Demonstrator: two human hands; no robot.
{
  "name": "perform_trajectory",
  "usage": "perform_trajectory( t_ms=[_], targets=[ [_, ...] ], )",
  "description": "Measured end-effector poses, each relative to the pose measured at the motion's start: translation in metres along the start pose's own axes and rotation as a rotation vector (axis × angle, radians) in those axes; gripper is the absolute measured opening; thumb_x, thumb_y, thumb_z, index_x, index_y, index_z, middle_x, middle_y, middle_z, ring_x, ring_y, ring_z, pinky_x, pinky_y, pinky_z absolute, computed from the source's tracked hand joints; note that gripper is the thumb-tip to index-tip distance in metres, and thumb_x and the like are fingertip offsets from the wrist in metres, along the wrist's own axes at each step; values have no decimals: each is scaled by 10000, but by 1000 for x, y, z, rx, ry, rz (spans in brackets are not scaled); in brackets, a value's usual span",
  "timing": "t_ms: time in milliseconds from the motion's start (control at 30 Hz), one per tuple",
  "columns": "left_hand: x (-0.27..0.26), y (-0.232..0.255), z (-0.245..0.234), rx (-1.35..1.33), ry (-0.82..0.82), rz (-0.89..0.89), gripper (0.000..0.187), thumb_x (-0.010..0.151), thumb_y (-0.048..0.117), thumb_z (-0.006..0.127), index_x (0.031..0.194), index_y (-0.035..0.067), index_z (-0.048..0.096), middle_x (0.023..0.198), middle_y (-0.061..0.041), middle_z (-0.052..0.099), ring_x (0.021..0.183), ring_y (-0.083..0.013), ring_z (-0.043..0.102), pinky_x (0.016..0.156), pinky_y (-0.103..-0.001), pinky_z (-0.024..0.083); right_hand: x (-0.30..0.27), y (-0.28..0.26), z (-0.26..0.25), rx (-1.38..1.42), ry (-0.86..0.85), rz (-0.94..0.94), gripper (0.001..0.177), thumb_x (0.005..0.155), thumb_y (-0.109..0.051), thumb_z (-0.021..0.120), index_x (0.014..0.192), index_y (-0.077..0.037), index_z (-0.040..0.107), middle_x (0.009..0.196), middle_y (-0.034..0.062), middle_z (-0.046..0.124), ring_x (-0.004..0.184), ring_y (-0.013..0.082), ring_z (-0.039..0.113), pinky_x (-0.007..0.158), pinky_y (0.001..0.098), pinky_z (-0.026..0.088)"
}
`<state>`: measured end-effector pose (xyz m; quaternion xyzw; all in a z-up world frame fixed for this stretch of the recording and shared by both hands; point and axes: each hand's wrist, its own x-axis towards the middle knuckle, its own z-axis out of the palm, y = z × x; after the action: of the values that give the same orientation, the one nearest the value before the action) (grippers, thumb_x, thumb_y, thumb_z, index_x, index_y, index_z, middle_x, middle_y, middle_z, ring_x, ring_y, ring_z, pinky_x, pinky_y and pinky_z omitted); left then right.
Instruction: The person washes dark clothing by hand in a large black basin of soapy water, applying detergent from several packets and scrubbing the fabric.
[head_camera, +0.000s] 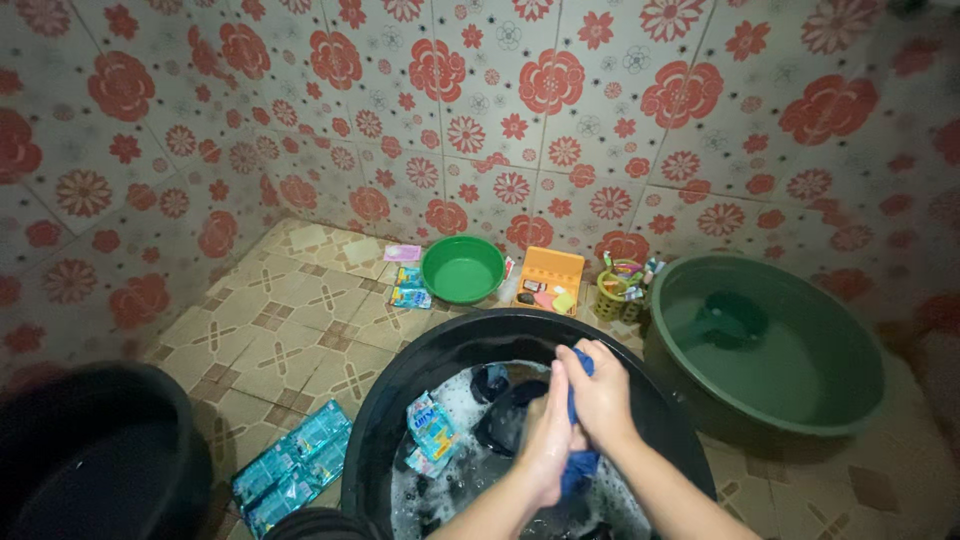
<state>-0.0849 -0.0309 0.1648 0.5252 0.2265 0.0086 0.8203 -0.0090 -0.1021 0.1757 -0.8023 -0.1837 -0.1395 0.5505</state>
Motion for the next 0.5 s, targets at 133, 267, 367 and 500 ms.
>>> perform_trajectory(
  t_ms=[133,267,367,500],
  targets=[
    [18,6,-13,-201,178,310,363,988,409,584,924,55,625,773,-34,626,711,-136,586,647,-342,514,-36,-8,17,24,-45,-5,213,930,-184,641,808,-16,591,724,122,555,682,162,497,629,356,450],
    [10,-8,-3,-206,60,59,315,1004,366,524,950,98,680,809,4,642,737,-116,582,662,-313,481,-12,-10,0,78,-89,230,367,947,-224,699,720,26,556,670,177,492,655,185,432,590,392,420],
    [10,-4,0,-11,-36,91,375,1052,409,504,920,97,666,763,-11,558,681,-128,496,612,-317,416,-1,-6,-2,177,20,116,336,992,-221,614,759,2,524,699,132,477,653,167,444,599,360,428],
    [35,10,-25,-254,90,358,369,1070,396,540,861,94,584,751,-7,541,663,-129,522,579,-351,460,-51,-14,15,79,-8,-38,300,972,-186,597,758,3,502,689,125,441,631,175,462,593,356,445]
  ],
)
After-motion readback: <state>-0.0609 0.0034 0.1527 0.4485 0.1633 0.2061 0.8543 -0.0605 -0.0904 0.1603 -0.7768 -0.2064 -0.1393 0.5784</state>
